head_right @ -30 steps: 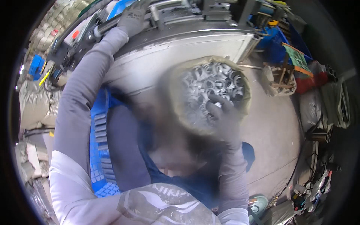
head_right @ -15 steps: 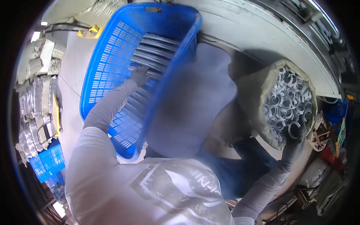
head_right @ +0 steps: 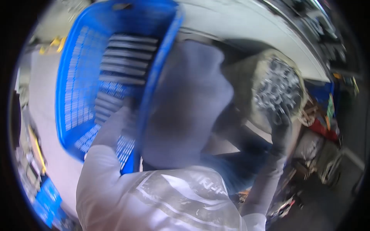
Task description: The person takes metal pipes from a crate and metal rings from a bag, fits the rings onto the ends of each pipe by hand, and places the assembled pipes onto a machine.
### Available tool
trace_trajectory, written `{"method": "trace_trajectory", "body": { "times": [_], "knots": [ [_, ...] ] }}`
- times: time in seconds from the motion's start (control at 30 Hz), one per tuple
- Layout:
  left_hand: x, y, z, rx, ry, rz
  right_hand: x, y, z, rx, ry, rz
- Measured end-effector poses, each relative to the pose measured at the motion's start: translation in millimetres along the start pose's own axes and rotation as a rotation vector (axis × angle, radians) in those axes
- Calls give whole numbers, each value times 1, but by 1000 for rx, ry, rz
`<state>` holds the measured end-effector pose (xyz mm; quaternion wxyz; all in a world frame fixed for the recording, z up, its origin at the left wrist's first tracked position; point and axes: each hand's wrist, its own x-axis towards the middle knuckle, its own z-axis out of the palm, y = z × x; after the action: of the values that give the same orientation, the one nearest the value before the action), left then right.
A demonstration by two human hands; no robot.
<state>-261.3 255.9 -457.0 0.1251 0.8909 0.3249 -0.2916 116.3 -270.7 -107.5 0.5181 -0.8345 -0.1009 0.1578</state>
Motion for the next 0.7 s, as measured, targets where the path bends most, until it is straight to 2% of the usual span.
{"method": "trace_trajectory", "body": {
  "times": [0.07,0.1,0.17,0.2,0.27,0.3,0.33,0.37,0.4,0.43,0.5,0.53,0.6,0.67,0.7],
  "knots": [
    [1,-1,-7,237,1,248,-1,-9,6,-107,77,-28],
    [1,1,-18,186,6,296,-1,-8,6,-208,129,-55],
    [-5,5,-48,-58,11,326,-6,-17,19,338,210,103],
    [-13,10,-70,-195,34,329,-9,-33,28,855,200,263],
    [-32,22,-127,-375,104,338,-13,-15,25,1024,-20,295],
    [0,12,-115,-301,213,334,-7,-13,24,1111,-9,353],
    [-6,27,-143,-290,226,340,-10,-14,32,1102,23,350],
    [-13,39,-177,-214,390,343,-9,-2,38,715,97,191],
    [-31,61,-218,-137,552,341,-9,0,42,531,124,104],
    [-53,84,-258,-178,613,362,-9,0,45,343,166,26],
    [-102,136,-327,-278,762,494,-19,-34,42,1137,-39,295],
    [-127,167,-351,-338,842,600,-20,-34,41,1150,-39,290],
    [-184,227,-390,-44,966,884,-21,-36,45,798,11,154],
    [-230,283,-402,45,921,1008,-22,-39,52,768,9,106],
    [-245,309,-401,150,863,1022,-27,-51,55,453,54,-234]
  ]
}}
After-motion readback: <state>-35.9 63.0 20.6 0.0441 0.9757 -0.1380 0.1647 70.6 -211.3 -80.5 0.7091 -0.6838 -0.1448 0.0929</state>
